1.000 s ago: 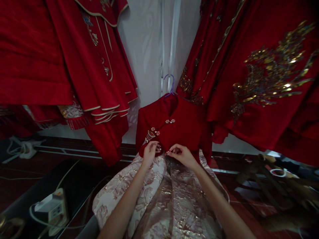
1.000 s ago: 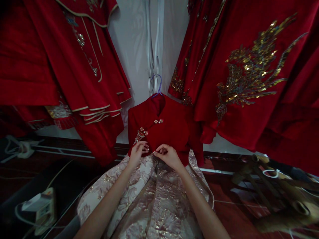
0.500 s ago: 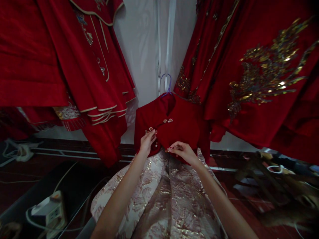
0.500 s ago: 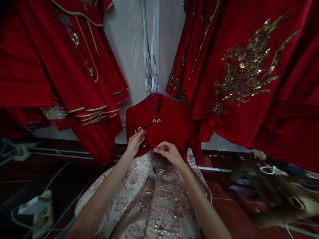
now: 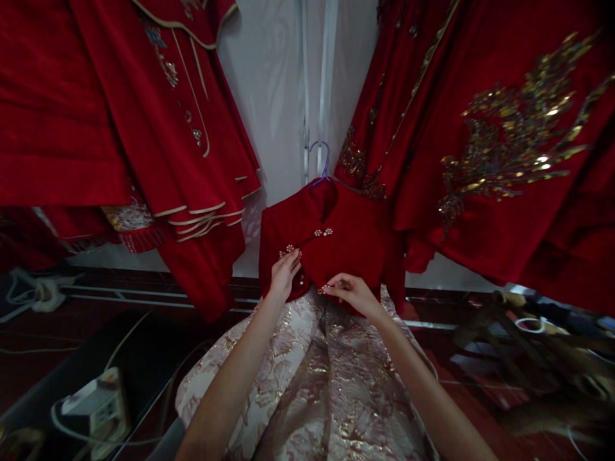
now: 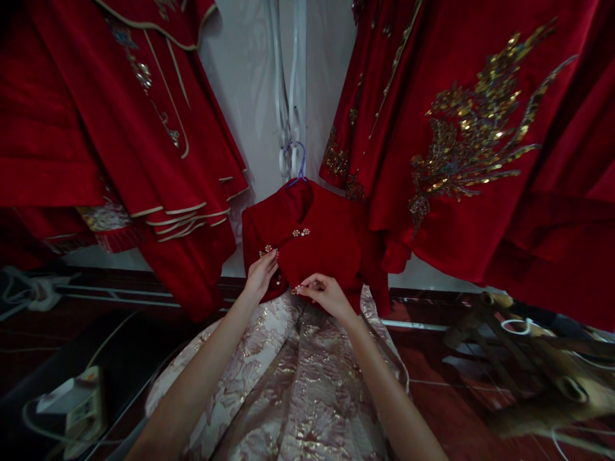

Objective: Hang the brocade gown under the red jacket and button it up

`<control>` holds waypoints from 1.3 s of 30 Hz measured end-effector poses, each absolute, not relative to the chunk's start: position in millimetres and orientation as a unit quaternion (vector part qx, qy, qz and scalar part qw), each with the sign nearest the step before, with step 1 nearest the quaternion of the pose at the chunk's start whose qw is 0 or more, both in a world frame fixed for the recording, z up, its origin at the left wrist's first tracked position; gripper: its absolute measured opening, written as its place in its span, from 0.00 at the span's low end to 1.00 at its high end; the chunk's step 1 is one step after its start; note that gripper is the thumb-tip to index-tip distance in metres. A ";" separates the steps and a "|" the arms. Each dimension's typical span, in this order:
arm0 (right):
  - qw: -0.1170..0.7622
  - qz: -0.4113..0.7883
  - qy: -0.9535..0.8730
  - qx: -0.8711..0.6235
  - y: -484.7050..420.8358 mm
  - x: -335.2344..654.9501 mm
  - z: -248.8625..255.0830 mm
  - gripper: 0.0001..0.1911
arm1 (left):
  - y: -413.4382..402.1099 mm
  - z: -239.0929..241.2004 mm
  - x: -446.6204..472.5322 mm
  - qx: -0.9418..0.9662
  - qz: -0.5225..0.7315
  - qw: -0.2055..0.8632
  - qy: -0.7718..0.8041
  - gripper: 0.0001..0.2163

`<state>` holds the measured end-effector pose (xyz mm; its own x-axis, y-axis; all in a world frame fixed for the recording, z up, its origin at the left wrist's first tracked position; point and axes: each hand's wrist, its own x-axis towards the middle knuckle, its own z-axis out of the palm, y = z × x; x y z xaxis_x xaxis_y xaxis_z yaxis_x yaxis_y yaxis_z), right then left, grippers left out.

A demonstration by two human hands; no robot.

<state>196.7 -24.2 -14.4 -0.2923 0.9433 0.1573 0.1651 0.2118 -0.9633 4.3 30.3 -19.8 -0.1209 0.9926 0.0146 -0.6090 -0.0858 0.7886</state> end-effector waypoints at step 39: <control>0.368 0.465 -0.702 -0.395 -30.2 208.7 -2.4 0.15 | 60.0 54.1 31.9 0.831 0.286 -0.233 0.415 0.13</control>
